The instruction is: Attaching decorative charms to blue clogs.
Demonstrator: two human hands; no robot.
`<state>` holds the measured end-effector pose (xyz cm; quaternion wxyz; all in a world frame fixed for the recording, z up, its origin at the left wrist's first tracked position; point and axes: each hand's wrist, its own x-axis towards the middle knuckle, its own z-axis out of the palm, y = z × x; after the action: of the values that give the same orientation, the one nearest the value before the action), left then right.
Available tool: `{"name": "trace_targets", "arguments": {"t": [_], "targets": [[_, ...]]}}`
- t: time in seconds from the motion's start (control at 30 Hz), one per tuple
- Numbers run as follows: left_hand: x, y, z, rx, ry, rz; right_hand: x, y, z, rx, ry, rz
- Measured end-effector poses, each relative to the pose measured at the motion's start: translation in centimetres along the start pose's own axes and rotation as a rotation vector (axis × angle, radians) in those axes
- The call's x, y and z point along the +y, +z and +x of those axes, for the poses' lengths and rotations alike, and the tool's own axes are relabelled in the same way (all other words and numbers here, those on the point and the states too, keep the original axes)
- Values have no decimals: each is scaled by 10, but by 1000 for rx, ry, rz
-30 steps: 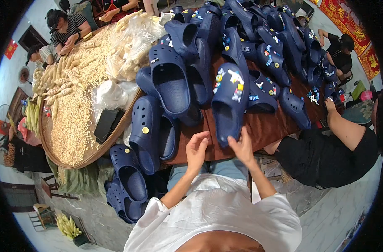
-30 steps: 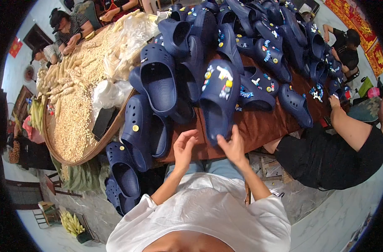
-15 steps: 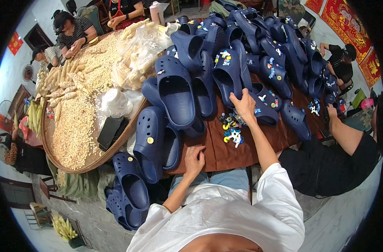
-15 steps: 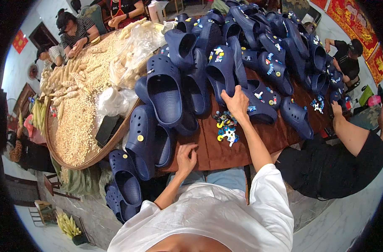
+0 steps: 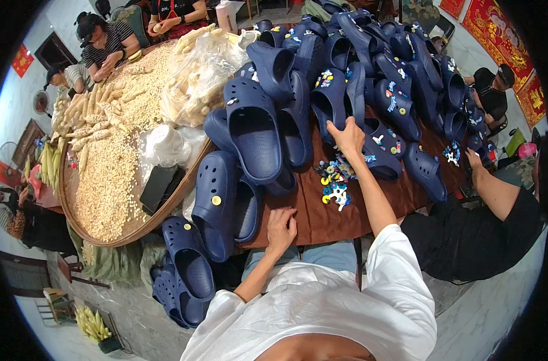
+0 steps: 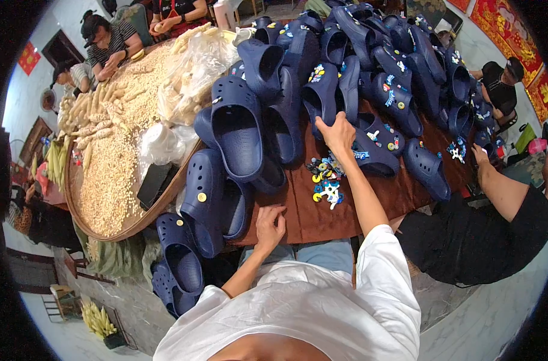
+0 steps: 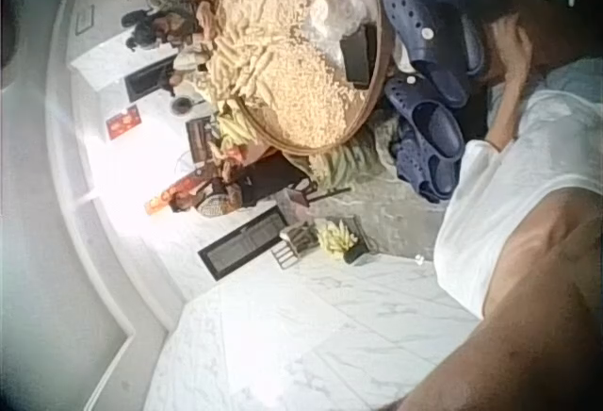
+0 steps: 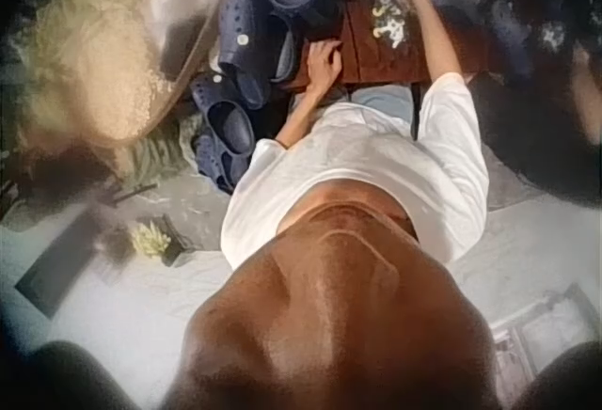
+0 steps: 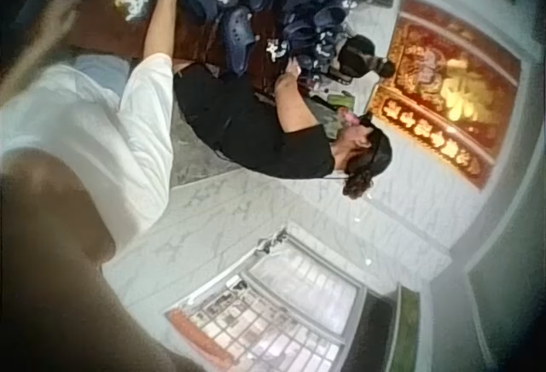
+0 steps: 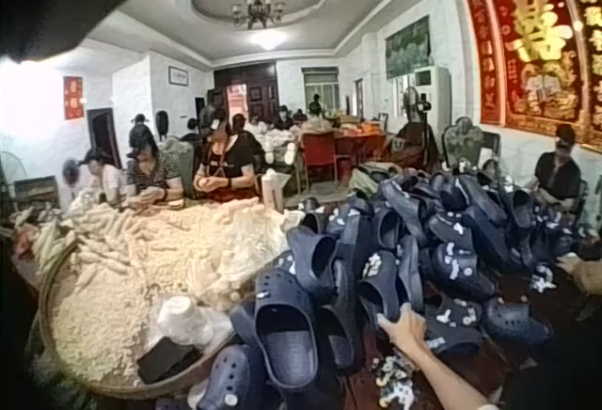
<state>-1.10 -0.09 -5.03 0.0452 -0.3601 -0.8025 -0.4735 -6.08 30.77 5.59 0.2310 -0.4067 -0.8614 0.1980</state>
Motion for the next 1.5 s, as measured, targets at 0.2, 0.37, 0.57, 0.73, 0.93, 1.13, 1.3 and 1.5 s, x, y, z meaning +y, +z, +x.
{"name": "trace_targets", "arguments": {"t": [0.2,0.37,0.57,0.73,0.93,1.13,1.3,1.5], "targets": [[1,4,1,13,38,25,5,25,4,-173,10,-55],[0,4,-1,11,25,16,-11,11,-6,94,-152,-29],[1,4,-1,-2,51,58,-45,11,4,122,-539,232],[-5,8,-4,0,55,64,-87,30,24,106,-718,244],[-4,12,-2,-6,60,78,-107,54,53,51,-737,283],[-4,11,-4,15,69,90,-107,39,39,15,-662,532],[-5,14,-3,24,76,57,-78,0,-3,-20,-582,658],[-6,11,-3,36,59,34,-40,-70,-112,1,-634,523]]}}
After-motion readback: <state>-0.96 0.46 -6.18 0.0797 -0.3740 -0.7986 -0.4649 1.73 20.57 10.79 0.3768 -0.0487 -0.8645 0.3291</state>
